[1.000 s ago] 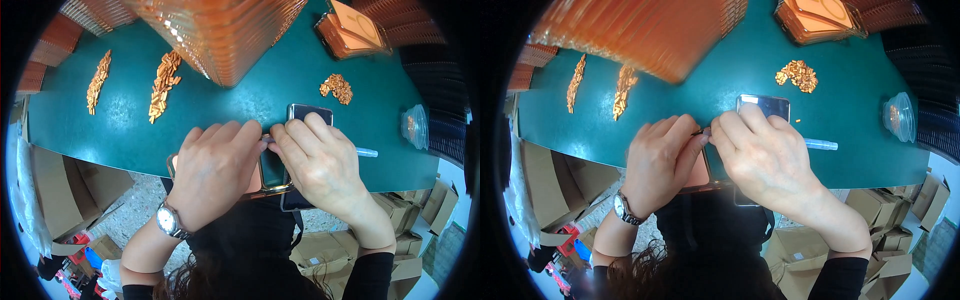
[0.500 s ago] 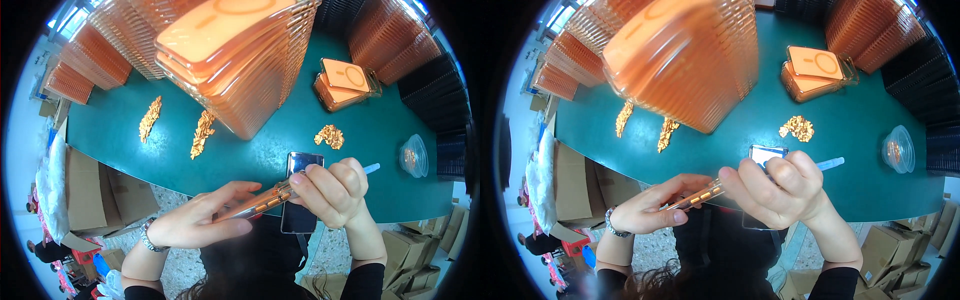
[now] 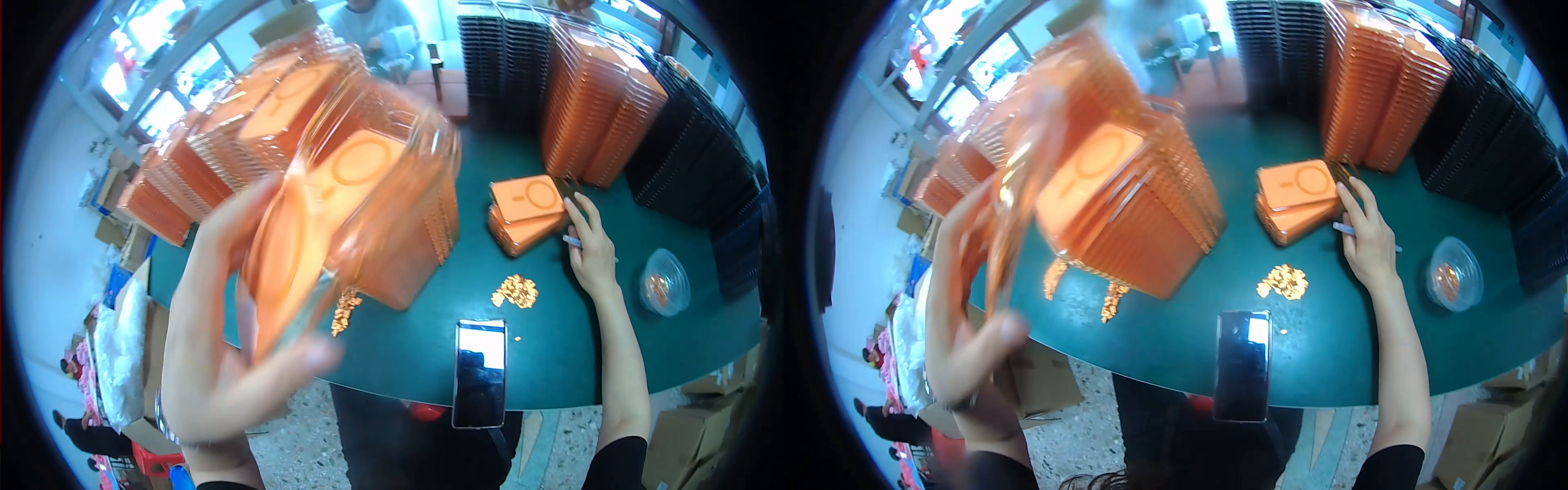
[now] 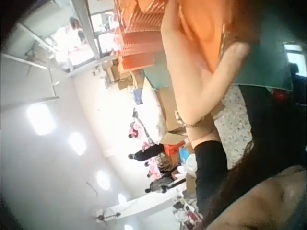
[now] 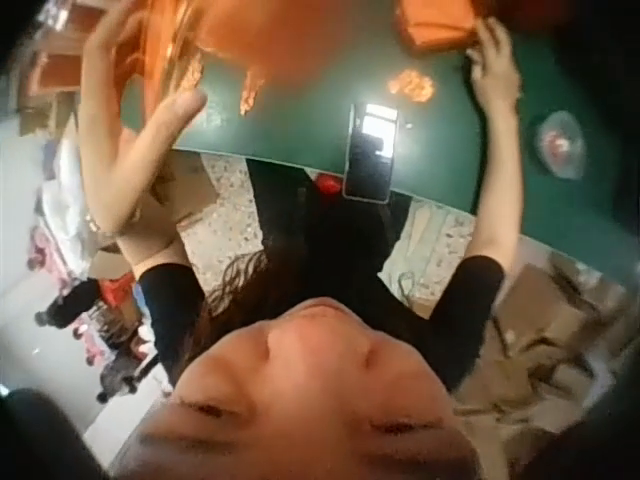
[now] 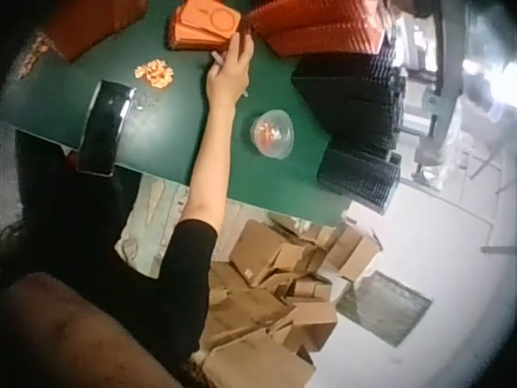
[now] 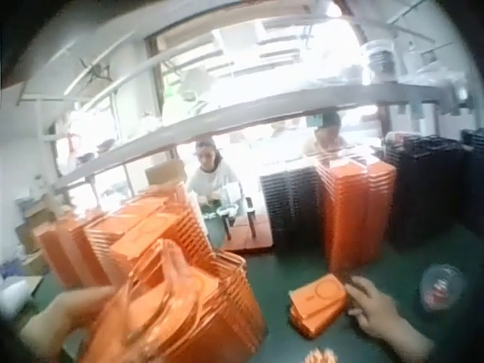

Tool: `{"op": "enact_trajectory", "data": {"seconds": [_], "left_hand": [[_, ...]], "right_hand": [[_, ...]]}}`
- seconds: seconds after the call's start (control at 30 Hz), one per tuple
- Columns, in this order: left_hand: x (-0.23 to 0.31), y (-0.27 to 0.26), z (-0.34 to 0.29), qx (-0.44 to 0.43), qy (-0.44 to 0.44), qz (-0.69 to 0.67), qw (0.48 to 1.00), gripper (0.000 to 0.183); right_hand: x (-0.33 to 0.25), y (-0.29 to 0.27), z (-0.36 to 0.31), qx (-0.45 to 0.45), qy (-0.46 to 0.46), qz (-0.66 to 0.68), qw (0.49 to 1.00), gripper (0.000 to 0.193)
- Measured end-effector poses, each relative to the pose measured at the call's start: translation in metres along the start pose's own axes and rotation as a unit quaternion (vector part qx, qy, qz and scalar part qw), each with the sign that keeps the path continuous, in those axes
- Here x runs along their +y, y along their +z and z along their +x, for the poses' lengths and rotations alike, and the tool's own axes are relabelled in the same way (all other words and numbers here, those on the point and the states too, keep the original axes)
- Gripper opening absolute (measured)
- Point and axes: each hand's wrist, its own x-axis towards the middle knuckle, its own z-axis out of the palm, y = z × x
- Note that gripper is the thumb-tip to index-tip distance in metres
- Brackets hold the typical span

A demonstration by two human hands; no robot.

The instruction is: The recorder is assembling components into phone cases at a factory workbench.

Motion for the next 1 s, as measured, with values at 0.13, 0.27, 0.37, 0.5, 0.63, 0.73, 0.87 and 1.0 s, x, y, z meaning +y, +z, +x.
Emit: {"op": "enact_trajectory", "data": {"seconds": [0.13,0.27,0.37,0.5,0.63,0.73,0.87,1.0], "left_hand": [[-0.003,-0.001,0.059,-0.061,0.090,0.193,0.975,0.096],[-0.008,0.010,0.088,-0.106,0.096,0.387,0.911,0.088],[-0.010,0.018,0.095,-0.124,0.074,0.408,0.902,0.090],[-0.017,0.019,0.095,-0.136,0.074,0.432,0.889,0.096],[-0.018,0.019,0.087,-0.135,0.083,0.429,0.889,0.096],[-0.018,0.018,0.084,-0.141,0.070,0.433,0.888,0.095],[-0.012,0.016,0.084,-0.130,0.066,0.449,0.882,0.094],[-0.003,0.019,0.084,-0.163,0.033,0.460,0.872,0.095]], "right_hand": [[0.007,0.010,-0.001,0.028,-0.041,0.003,0.999,0.060],[0.001,0.007,0.004,0.059,-0.052,0.017,0.997,0.056],[0.002,0.002,0.006,0.076,-0.054,0.018,0.995,0.053],[0.003,-0.003,0.003,0.085,-0.053,0.045,0.994,0.051],[0.003,-0.005,-0.002,0.091,-0.043,0.059,0.993,0.051],[0.005,-0.003,-0.004,0.095,-0.036,0.063,0.993,0.050],[-0.002,-0.004,-0.002,0.097,-0.033,0.074,0.992,0.048],[-0.001,-0.009,-0.005,0.091,-0.025,0.063,0.993,0.046]]}}
